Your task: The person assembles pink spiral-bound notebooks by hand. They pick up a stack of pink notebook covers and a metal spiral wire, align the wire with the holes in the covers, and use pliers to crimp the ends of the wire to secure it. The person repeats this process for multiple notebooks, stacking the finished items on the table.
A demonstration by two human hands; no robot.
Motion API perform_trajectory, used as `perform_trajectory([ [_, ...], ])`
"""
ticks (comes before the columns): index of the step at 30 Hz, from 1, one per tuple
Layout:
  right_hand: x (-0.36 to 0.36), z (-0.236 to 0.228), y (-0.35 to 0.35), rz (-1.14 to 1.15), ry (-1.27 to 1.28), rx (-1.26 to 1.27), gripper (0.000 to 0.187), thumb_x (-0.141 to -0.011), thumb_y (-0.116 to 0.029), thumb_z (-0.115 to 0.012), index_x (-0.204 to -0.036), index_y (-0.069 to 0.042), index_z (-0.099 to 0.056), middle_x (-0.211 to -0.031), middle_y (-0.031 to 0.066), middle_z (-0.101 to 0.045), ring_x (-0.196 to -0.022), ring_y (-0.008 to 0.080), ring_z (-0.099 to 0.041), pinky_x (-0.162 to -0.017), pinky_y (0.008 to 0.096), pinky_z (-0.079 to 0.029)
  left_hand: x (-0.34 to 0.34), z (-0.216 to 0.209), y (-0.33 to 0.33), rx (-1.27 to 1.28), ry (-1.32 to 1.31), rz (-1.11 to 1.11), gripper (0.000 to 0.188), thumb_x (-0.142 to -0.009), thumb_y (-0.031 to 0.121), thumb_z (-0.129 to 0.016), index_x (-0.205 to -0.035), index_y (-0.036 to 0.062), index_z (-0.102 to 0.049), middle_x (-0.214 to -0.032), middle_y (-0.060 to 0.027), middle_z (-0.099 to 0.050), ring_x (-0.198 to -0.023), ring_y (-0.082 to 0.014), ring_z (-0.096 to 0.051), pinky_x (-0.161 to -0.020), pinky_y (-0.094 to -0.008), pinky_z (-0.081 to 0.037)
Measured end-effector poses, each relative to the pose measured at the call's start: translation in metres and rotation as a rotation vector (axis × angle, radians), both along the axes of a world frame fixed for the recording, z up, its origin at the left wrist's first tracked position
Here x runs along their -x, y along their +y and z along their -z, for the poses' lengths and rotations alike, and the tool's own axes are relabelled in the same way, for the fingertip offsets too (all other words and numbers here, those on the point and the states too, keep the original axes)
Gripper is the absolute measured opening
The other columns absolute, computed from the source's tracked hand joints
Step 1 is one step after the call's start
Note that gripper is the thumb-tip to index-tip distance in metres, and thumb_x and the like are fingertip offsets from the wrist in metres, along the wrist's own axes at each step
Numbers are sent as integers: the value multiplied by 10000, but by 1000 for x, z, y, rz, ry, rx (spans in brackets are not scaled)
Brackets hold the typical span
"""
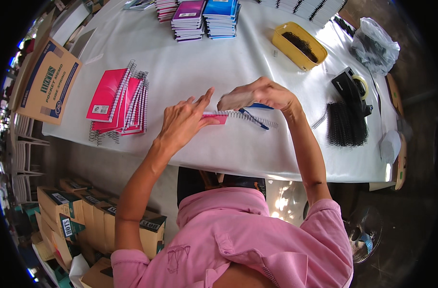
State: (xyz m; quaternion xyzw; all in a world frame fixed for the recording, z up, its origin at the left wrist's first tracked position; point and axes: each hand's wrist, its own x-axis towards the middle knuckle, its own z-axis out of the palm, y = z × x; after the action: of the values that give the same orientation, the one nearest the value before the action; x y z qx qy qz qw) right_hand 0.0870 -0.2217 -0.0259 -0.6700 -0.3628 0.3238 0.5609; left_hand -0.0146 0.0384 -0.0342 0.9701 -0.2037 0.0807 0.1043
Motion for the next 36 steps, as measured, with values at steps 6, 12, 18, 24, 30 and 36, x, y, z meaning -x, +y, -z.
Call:
perform_trajectory([
  [6, 8, -7, 9, -17, 442, -322, 540, -817, -372, -698, -1136, 63, -675, -1072, 177, -689, -975, 262, -633, -920, 323, -466, 0, -8, 5, -59, -5, -41, 819, -778, 542, -684, -1480, 248, -382, -1020, -191, -674, -885, -342, -677, -669, -444, -550],
  [12, 6, -13, 17, -3, 270, -145, 488, -834, -344, -682, -1096, 68, -688, -1086, 155, -686, -976, 235, -609, -922, 312, -453, -1, -10, 14, 34, -34, -8, 762, -765, 524, -698, -1421, 210, -472, -1198, -113, -663, -1101, -384, -617, -810, -481, -535],
  [18, 3, -12, 28, -2, 257, -194, 506, -842, -299, -679, -1082, 145, -655, -1105, 208, -668, -974, 266, -626, -927, 345, -471, -4, -10, 17, 154, 71, -69, 747, -756, 490, -723, -1411, 227, -480, -1308, -70, -611, -1255, -410, -510, -893, -491, -530],
  [24, -8, -3, 37, 29, 99, -91, 480, -837, -284, -691, -1087, 125, -665, -1108, 202, -673, -982, 260, -626, -936, 339, -465, -5, 0, 22, 349, 4, -63, 906, -714, 396, -796, -1485, 233, -350, -1409, -83, -522, -1303, -381, -467, -948, -436, -516],
  [30, -11, 2, 43, 27, 164, -106, 464, -841, -297, -701, -1096, 91, -681, -1070, 155, -678, -990, 227, -603, -929, 313, -457, -8, 24, 22, 938, 28, -113, 1127, -640, 156, -873, -1538, 208, -194, -1447, -182, -460, -1327, -332, -459, -948, -397, -530],
  [36, -7, -3, 51, 18, 205, -142, 524, -863, -329, -676, -1140, 116, -646, -1058, 166, -674, -970, 239, -623, -930, 333, -467, -2, 34, 24, 1182, 163, -161, 1110, -683, 30, -837, -1547, 216, -166, -1379, -195, -532, -1260, -217, -525, -844, -296, -578],
])
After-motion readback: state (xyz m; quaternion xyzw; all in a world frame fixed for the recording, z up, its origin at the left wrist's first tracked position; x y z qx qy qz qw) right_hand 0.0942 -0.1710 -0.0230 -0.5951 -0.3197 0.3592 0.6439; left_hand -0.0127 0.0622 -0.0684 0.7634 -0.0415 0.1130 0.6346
